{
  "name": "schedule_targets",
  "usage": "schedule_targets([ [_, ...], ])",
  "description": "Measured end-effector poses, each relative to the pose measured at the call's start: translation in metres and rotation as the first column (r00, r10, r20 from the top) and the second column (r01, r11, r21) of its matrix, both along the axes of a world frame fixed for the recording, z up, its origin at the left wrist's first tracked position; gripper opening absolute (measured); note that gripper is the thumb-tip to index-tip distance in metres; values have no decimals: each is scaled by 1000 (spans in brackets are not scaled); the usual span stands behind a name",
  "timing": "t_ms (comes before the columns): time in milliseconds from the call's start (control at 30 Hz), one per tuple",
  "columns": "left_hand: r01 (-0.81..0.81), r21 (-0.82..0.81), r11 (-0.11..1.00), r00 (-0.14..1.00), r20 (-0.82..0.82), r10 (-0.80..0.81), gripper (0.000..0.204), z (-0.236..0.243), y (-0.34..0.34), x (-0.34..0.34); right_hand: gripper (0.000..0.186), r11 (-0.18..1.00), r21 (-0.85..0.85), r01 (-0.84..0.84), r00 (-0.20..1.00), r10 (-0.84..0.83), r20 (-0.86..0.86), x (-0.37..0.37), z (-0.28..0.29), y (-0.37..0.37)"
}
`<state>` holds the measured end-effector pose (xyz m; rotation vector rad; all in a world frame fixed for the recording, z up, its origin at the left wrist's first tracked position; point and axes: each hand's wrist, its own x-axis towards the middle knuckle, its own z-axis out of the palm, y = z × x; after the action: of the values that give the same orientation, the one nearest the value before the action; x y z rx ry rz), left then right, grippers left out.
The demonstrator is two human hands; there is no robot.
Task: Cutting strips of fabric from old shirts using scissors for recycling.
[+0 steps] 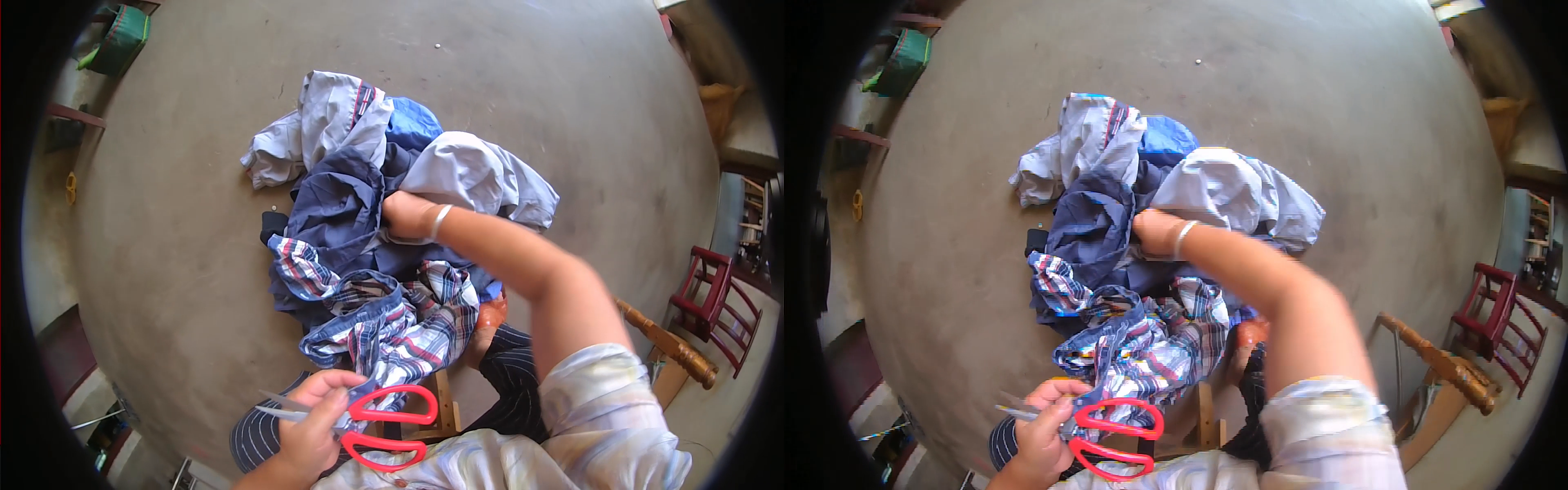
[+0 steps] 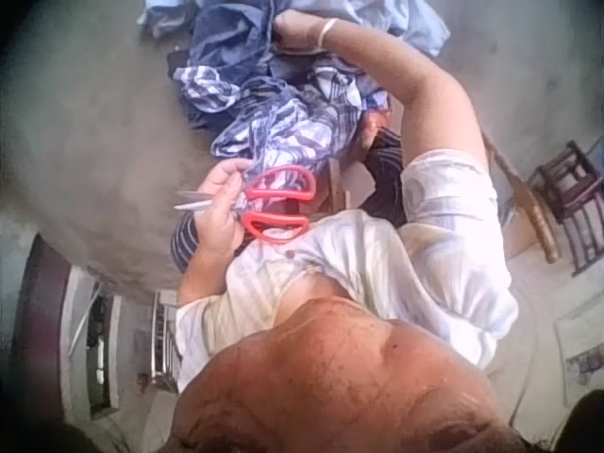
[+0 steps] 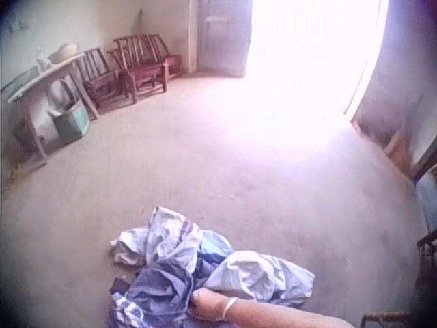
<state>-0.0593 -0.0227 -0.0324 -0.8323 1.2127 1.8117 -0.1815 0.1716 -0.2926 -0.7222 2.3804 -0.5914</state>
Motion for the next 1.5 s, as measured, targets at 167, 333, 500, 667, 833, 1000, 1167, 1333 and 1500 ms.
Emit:
schedule_targets([
  [167, -225, -64, 972, 972, 49, 228, 19, -1, -16, -10, 9, 678, -318, 663, 654, -318, 687, -74, 26, 78],
  [333, -359, -209, 910, 922, 75, 381, 18, -1, -26, -9, 9, 197, -247, 949, 276, -896, 347, -186, -11, 138],
  [500, -430, -382, 818, 883, 11, 469, 21, -6, -32, 4, 11, 162, -252, 954, 212, -959, 188, -243, -55, 152],
  [667, -437, -485, 758, 848, 60, 527, 22, -11, -31, 12, 15, 218, -195, 956, 235, -969, 72, -274, -84, 156],
  [833, -488, -536, 689, 789, 66, 610, 20, -14, -26, 15, 22, 454, -81, 887, 411, -858, -307, -283, -99, 161],
  [1000, -532, -500, 684, 750, 97, 654, 18, -15, -23, 12, 17, 609, 223, 761, 635, -629, -449, -288, -98, 159],
  [1167, -563, -419, 712, 775, 32, 632, 17, -17, -19, 10, 17, 588, 260, 766, 638, -643, -424, -279, -103, 158],
  [1333, -611, -321, 724, 770, -30, 637, 18, -11, -22, 16, 10, 424, 45, 904, 426, -904, -37, -263, -85, 144],
  [1500, -613, -318, 724, 771, -37, 636, 17, -3, -25, 23, 4, 14, -608, 794, 606, -98, 790, -250, -24, 68],
])
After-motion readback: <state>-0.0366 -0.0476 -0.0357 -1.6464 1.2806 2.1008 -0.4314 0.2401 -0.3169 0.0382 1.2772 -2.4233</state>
